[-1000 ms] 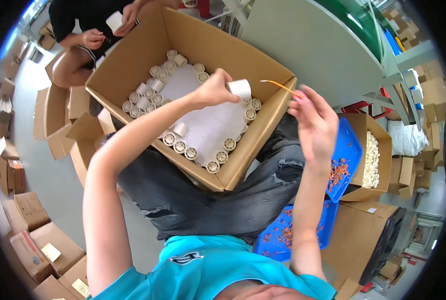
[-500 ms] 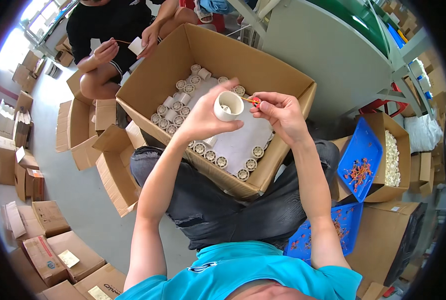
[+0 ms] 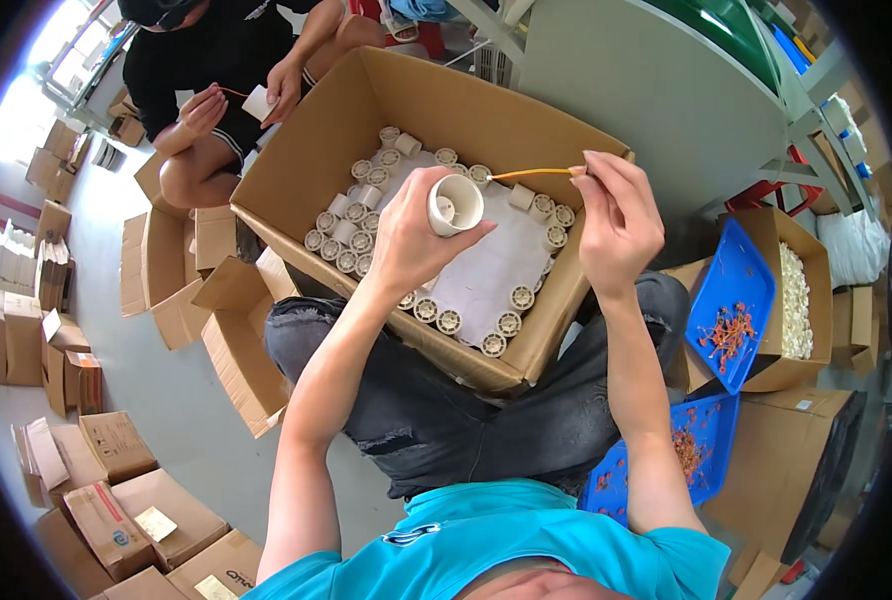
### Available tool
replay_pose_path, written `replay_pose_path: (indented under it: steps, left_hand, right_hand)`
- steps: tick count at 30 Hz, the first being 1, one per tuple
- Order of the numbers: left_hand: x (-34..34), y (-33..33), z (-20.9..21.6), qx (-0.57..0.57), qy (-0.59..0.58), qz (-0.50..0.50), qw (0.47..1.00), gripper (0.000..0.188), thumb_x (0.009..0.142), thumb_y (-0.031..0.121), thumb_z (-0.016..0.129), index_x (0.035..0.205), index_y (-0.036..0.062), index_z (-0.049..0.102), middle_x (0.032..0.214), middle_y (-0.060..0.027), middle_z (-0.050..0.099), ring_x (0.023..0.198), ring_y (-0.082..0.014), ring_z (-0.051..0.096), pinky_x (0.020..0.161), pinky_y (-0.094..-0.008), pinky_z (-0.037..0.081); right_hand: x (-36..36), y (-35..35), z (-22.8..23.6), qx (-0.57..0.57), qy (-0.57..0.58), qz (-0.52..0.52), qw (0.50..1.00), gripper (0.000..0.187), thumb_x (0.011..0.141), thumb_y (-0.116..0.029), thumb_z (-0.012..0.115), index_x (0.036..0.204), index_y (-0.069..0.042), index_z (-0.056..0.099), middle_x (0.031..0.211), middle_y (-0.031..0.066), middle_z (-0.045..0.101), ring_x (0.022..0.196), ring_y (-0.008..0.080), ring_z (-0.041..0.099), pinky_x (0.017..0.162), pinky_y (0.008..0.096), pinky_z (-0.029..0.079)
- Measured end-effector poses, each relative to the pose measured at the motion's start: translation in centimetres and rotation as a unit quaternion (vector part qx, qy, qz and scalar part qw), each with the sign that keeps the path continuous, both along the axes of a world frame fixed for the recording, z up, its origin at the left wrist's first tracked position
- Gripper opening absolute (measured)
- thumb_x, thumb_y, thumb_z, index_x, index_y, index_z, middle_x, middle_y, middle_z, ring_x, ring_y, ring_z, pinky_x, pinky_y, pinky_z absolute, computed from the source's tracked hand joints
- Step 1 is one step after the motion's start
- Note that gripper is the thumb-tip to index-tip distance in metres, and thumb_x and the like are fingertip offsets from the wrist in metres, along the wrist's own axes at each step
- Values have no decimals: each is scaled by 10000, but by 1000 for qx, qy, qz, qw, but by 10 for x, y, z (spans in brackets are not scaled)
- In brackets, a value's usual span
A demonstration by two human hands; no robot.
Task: Inserting small red electronic components into white cylindrical plastic housings and organizing them in a cardboard box.
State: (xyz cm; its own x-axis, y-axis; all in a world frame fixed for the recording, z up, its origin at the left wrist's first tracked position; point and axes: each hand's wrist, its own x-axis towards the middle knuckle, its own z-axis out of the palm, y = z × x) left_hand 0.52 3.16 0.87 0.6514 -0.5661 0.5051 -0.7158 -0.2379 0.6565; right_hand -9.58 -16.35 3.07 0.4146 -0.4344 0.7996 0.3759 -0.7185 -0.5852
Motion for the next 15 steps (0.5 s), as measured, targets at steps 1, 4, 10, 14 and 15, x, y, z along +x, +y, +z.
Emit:
replay_pose_path:
  steps: [1, 4, 10, 14, 15]
  left_hand:
    - [0, 1, 1, 3, -2, 4, 1000, 564, 719, 147, 852, 1175, 34, 539, 1131, -159, 598, 972, -328, 634, 806, -392, 525]
    - [0, -4, 1, -64, -18, 2, 998, 598, 705, 86, 844, 1209, 36, 526, 1160, -173, 557, 994, -330, 607, 824, -389, 518]
    - [1, -8, -9, -96, -85, -19, 992, 655, 656, 0, 839, 1226, 46, 520, 1135, -156, 553, 1005, -330, 592, 829, -388, 513]
    - [3, -10, -13, -108, -102, 12, 989, 633, 646, 6, 856, 1193, 53, 541, 1128, -148, 563, 1000, -321, 597, 828, -386, 515]
    - [3, -10, -13, -111, -105, 24, 988, 627, 640, 11, 865, 1179, 56, 548, 1124, -145, 566, 998, -320, 598, 827, -387, 516]
  right_hand:
    - [-4, 6, 5, -29, -23, 9, 999, 222, 795, 106, 699, 1005, 35, 702, 987, 136, 688, 813, 230, 685, 710, 307, 566]
    - [-12, 25, 5, -83, -60, 57, 993, 241, 781, 100, 717, 1012, 34, 701, 1001, 155, 683, 821, 239, 687, 698, 306, 570]
    - [-11, 34, 0, -142, -75, 34, 986, 285, 772, 92, 727, 1045, 13, 712, 1013, 161, 680, 813, 245, 684, 682, 306, 573]
    - [-13, 30, -1, -130, -89, 14, 987, 292, 770, 90, 730, 1052, 18, 710, 1019, 165, 678, 823, 242, 684, 687, 308, 574]
    - [-14, 30, -1, -129, -89, 12, 988, 292, 770, 90, 730, 1052, 18, 710, 1019, 165, 678, 823, 242, 684, 687, 308, 574]
